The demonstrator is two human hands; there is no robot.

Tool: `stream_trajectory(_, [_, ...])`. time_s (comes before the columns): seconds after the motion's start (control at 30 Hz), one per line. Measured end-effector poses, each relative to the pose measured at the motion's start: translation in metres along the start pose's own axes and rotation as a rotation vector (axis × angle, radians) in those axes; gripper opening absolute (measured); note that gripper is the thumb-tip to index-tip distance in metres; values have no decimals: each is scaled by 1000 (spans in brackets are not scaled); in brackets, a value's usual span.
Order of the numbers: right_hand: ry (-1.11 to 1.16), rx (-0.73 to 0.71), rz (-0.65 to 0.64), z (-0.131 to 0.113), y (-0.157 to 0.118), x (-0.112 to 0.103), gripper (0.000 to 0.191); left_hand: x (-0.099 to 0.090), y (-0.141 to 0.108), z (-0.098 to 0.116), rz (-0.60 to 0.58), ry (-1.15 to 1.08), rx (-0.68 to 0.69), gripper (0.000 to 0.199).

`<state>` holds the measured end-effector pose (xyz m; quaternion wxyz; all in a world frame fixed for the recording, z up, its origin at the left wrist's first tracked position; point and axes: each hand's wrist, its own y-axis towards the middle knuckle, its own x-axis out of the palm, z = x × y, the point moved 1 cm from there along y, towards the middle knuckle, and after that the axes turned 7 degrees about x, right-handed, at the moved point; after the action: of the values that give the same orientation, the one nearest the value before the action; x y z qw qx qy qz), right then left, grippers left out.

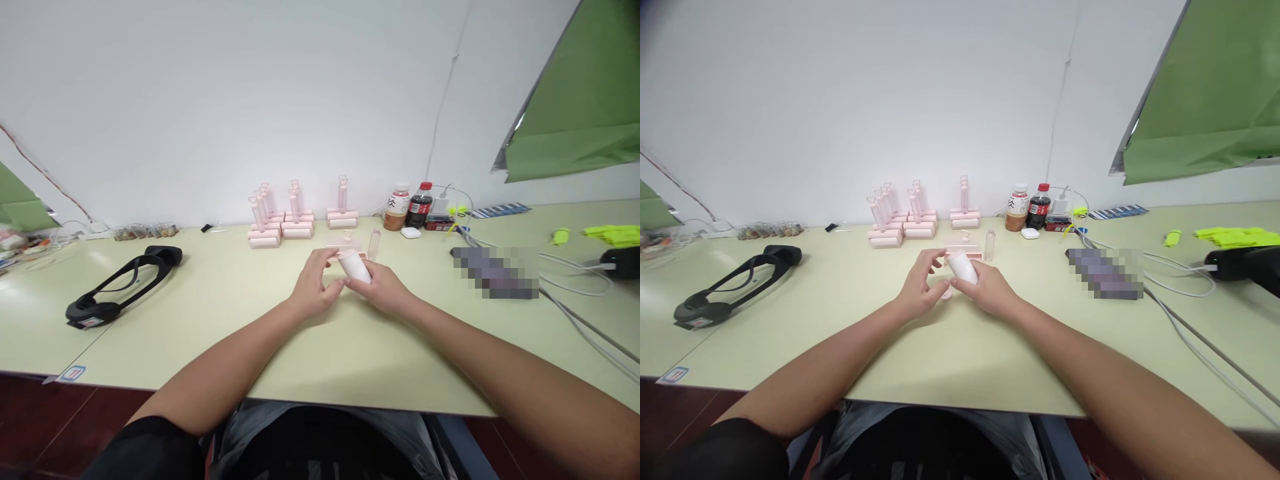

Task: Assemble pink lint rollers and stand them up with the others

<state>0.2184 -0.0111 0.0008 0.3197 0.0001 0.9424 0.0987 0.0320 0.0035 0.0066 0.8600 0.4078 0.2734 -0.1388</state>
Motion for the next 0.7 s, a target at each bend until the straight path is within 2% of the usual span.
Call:
stream_trajectory(0.07, [-10, 30, 51, 2, 2, -2, 45, -2, 1, -4, -74, 99, -160, 45])
stream_trajectory(0.13, [-7, 48, 78, 3, 3, -4, 47, -2, 1, -7, -260, 201, -243, 36])
stream_trajectory(0.2, [12, 61, 89, 4, 4, -5, 46, -2, -1, -6, -440, 264, -253, 33])
stream_trajectory(0.3, [40, 83, 90, 5, 5, -6, 46, 0, -3, -4, -550, 265, -254, 29])
stream_trajectory(0.43, [91, 43, 123, 5, 5, -5, 40, 1, -3, -4, -521, 250, -269, 26])
stream_trajectory(0.57, [181, 58, 151, 6, 3, -4, 67, 0, -1, -5, -447, 237, -316, 22])
stream_trajectory(0.7, [212, 88, 163, 6, 3, -4, 63, -1, 0, -6, -432, 255, -372, 26])
